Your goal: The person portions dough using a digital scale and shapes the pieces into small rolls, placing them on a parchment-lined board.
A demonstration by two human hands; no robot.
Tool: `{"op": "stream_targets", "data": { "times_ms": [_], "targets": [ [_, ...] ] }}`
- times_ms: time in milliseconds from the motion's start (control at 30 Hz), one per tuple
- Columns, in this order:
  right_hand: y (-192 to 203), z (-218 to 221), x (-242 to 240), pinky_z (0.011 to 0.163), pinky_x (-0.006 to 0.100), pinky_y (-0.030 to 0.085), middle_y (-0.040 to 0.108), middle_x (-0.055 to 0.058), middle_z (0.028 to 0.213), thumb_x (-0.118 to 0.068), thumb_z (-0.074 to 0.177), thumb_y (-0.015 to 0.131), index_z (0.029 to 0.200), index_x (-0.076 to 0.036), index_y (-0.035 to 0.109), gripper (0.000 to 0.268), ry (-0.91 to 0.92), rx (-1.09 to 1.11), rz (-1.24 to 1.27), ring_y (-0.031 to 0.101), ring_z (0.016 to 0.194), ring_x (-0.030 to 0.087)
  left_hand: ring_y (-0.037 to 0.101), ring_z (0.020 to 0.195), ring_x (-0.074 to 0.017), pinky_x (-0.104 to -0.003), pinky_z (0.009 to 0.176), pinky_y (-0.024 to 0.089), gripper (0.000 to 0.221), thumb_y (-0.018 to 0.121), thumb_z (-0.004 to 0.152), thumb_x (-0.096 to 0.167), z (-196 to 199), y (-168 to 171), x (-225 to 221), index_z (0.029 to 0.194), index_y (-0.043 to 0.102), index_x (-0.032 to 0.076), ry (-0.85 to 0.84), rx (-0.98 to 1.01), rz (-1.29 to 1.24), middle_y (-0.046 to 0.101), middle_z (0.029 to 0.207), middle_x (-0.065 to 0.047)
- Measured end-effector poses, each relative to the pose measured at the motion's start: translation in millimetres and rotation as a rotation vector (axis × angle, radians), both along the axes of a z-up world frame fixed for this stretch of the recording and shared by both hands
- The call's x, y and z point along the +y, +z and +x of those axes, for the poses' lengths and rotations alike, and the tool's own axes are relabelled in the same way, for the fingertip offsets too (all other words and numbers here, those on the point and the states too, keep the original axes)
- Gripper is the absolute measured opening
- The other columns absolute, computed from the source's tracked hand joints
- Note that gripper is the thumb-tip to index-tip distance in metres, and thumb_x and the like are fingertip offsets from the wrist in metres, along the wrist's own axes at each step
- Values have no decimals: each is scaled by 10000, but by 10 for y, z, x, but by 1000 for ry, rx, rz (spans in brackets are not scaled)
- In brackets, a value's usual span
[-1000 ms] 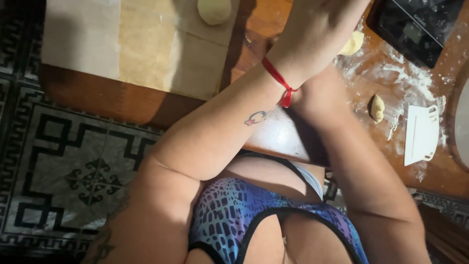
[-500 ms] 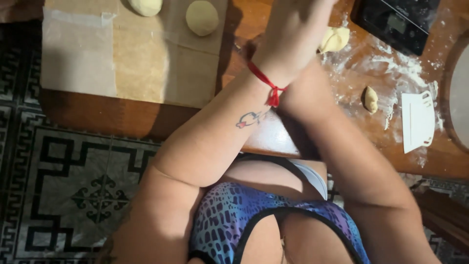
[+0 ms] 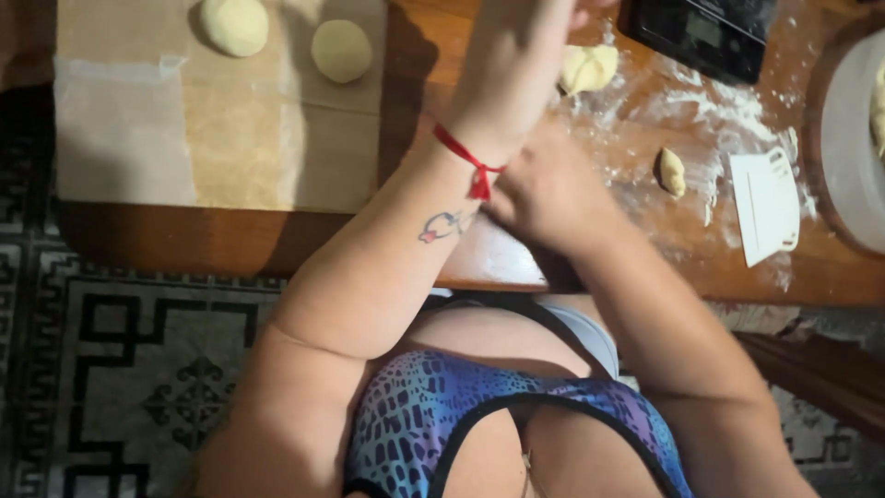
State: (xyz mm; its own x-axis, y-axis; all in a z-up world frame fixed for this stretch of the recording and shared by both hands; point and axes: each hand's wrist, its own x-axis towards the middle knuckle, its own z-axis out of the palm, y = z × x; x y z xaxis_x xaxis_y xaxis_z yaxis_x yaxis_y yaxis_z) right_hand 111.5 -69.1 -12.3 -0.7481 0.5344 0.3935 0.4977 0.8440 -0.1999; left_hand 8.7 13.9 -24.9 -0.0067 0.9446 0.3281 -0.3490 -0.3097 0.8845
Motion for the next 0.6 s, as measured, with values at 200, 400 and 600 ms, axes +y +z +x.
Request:
{"op": "stream_targets", "data": {
  "times_ms": [200,400,600],
  "targets": [
    [167,755,-70,1123,577,546,708,248,1474,-225,1155,611,1489,10,686,416,-122,-209,-60,662,1374,425,730,842,-224,-393,835,533,416,372,986,439,-145,121,-71,853,621,133,60,106,-27,723,844,-50],
    [182,301,-387,1100,618,593,742,276,1236,-240,1123,574,1219,62,726,351,104,83,-231,729,1148,454,775,953,-141,-313,861,596,535,377,1062,552,-57,193,-154,986,732,159,-49,-19,69,803,983,11],
    [-106,551,31,1133,631,541,729,320,1343,-422,1191,462,1363,102,686,595,-137,-62,28,682,1267,504,814,1041,-178,-300,938,662,493,320,1093,351,-73,-31,-76,1088,746,103,-2,231,87,837,1088,-71]
  ]
}}
